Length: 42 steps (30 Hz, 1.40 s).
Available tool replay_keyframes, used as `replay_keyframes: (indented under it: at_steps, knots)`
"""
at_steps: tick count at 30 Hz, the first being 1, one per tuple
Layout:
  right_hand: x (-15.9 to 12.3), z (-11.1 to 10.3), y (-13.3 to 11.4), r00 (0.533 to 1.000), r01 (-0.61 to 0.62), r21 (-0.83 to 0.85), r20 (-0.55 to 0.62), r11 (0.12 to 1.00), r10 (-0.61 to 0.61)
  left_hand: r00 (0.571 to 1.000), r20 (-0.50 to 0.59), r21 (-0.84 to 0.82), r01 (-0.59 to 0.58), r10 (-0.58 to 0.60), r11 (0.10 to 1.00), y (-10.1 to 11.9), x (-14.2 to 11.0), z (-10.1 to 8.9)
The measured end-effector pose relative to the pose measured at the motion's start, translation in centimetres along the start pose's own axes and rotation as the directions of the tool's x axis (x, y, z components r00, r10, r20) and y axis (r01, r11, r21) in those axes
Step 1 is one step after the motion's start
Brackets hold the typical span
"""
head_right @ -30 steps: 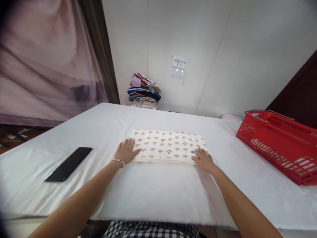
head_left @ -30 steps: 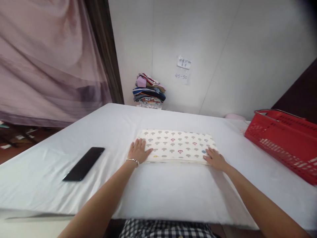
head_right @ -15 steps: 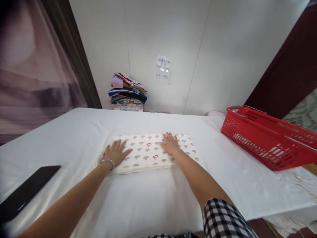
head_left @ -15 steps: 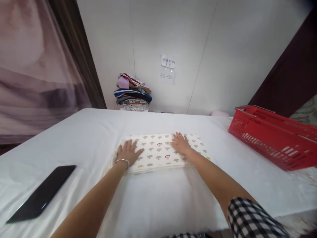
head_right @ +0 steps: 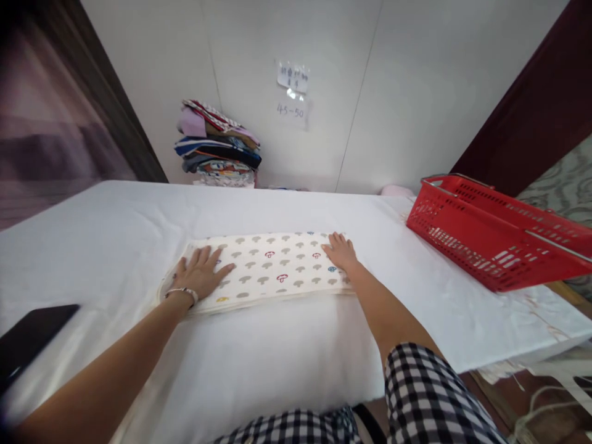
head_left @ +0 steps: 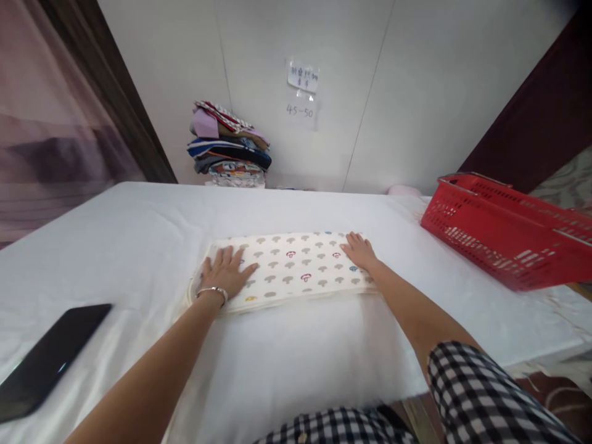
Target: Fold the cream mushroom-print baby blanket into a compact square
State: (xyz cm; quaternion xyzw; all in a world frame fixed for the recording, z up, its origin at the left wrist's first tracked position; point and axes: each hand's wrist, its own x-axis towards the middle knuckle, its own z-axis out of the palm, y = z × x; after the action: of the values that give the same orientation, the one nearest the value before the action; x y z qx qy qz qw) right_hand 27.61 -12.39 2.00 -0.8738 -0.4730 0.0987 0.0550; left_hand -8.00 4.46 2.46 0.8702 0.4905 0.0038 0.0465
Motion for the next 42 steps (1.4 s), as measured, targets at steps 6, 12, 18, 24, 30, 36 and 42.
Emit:
replay_keyframes:
  at_steps: [6,12,18,24,30,36,42]
  knots:
    - [0.2,0.8,1.4,0.999,-0.012,-0.002,-0.041,1.0,0.012,1.0,0.001,-0.004,-0.022,0.022,1.0,-0.1,0.2,0.4]
    - [0.1,-0.6,1.6,0.998,-0.055,0.042,-0.035,0.998,0.057,1.0,-0.004,-0.018,-0.019,0.018,1.0,-0.2,0.2,0.5]
    - [-3.7,0.5,4.4,0.994,-0.043,0.113,-0.099,0.993,0.054,1.0,0.0,-0.011,-0.021,0.021,1.0,-0.2,0.2,0.7]
    - [-4.5,0.2,5.5,0.984,-0.085,0.478,-0.099,0.874,0.15,1.0,0.018,-0.028,-0.014,0.015,1.0,-0.2,0.6,0.0]
    - [-7.2,-1.2,7.4,0.932,-0.241,0.631,-0.062,0.737,0.358,0.996,0.024,-0.059,-0.082,0.083,0.995,-1.0,-1.4,-1.3]
    - [-8.8,-1.7,8.0,0.882,-0.389,0.669,0.07,0.634,0.467,0.997,-0.013,0.014,-0.072,0.073,0.997,-1.5,-3.6,-0.3]
    - [-8.7,-2.2,7.1,0.863,-0.465,0.622,0.163,0.629,0.478,0.999,-0.031,-0.08,-0.032,0.03,0.996,-1.7,-4.3,-1.3]
